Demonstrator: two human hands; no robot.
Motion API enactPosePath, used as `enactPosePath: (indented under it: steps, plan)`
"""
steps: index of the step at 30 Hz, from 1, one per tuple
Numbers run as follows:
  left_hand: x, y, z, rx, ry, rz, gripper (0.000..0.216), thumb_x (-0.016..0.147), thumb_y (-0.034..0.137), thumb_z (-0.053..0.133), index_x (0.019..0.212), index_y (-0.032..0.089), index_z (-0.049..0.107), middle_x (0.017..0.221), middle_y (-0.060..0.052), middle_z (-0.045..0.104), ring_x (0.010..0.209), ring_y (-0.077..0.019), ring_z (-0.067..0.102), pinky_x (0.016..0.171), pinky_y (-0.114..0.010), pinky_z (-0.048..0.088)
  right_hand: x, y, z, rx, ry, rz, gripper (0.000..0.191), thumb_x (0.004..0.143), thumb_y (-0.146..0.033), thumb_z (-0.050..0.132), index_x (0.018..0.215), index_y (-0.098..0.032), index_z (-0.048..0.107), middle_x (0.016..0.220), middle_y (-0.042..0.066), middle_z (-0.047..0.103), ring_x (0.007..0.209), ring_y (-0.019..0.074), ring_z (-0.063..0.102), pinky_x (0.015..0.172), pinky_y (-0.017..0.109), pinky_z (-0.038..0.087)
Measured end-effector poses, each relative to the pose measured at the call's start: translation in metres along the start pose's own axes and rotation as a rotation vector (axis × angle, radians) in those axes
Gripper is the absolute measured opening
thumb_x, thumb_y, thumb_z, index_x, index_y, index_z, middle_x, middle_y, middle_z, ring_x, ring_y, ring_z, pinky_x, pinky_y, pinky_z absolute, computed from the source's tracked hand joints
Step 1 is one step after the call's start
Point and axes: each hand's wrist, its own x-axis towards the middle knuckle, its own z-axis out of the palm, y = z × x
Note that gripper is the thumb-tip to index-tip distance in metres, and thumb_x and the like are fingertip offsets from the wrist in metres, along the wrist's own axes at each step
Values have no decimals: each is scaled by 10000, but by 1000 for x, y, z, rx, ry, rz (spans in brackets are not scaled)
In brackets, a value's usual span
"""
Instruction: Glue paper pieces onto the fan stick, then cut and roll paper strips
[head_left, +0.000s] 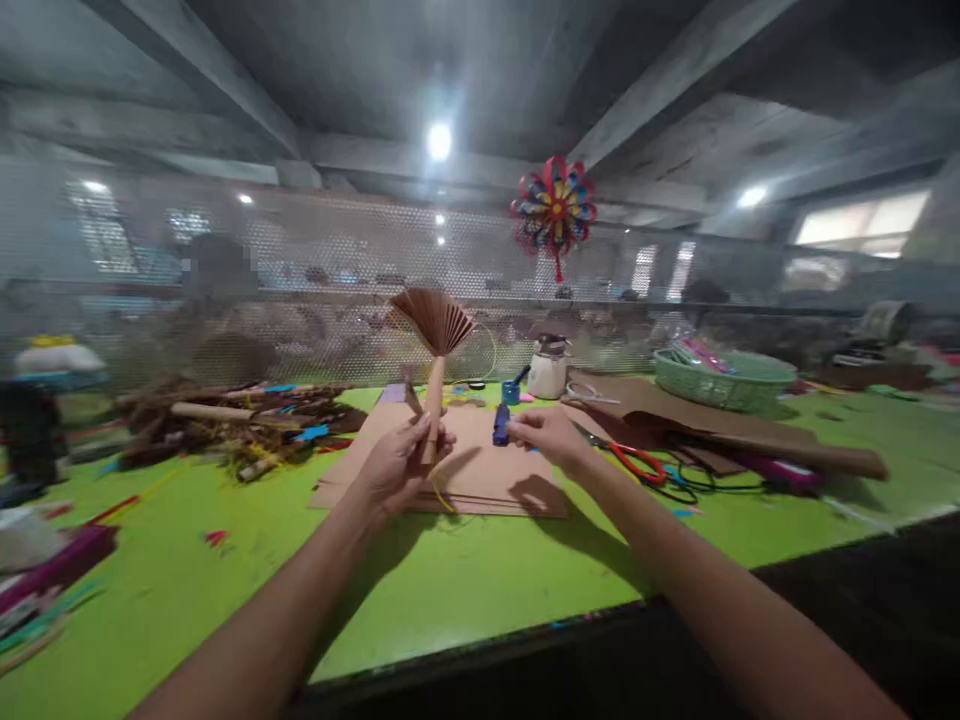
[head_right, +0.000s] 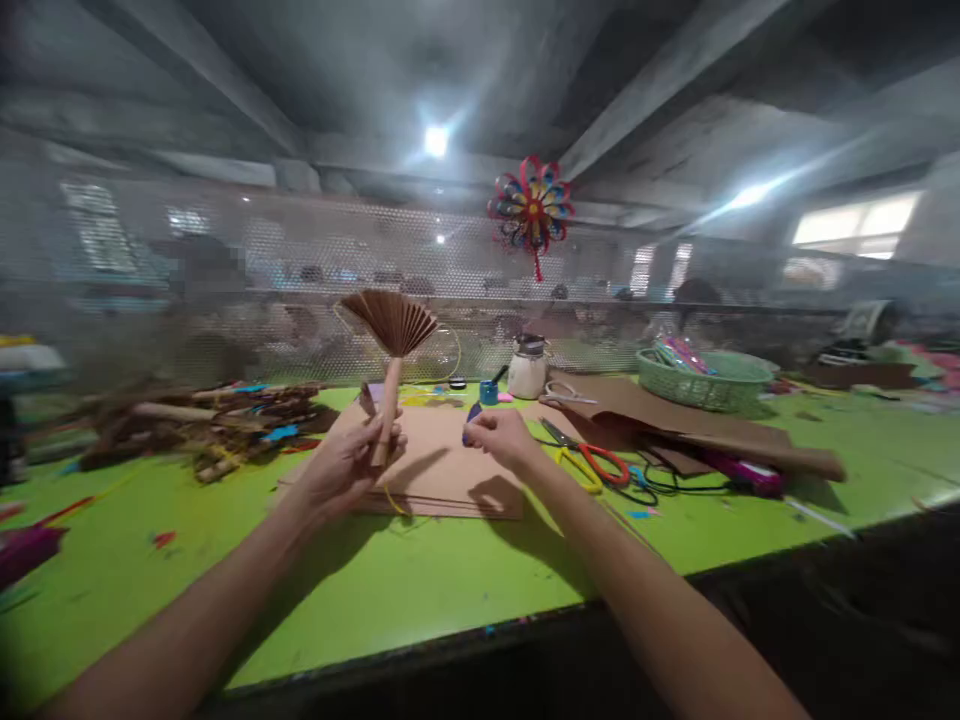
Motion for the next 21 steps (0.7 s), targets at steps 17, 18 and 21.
enactPosePath:
  steps: [17, 18, 21]
  plan:
    - [-5, 1, 5, -78, -11, 134, 147, 884, 121, 448, 908, 69, 584, 708, -54, 597, 657, -111, 598, 628, -216, 523, -39, -20, 104, 319, -248, 146, 216, 704, -282, 623, 563, -130, 563, 450, -27, 519, 359, 45, 334, 387, 203, 226]
    - [-5, 1, 4, -85, -18, 137, 137, 880, 120, 455, 894, 70, 582, 715, -55, 591, 654, -109, 591, 601, -202, 512, -40, -20, 105, 353, -267, 171, 225, 687, -305, 641, 569, -130, 563, 446, -28, 521, 344, 41, 321, 374, 202, 210]
    - [-5, 2, 2, -109, -38, 139, 115, 868, 107, 467, 872, 68, 575, 710, -48, 567, 617, -95, 558, 523, -168, 466, -42, -19, 107, 412, -302, 179, 299, 630, -381, 694, 551, -131, 550, 420, -31, 518, 321, 34, 307, 357, 197, 183]
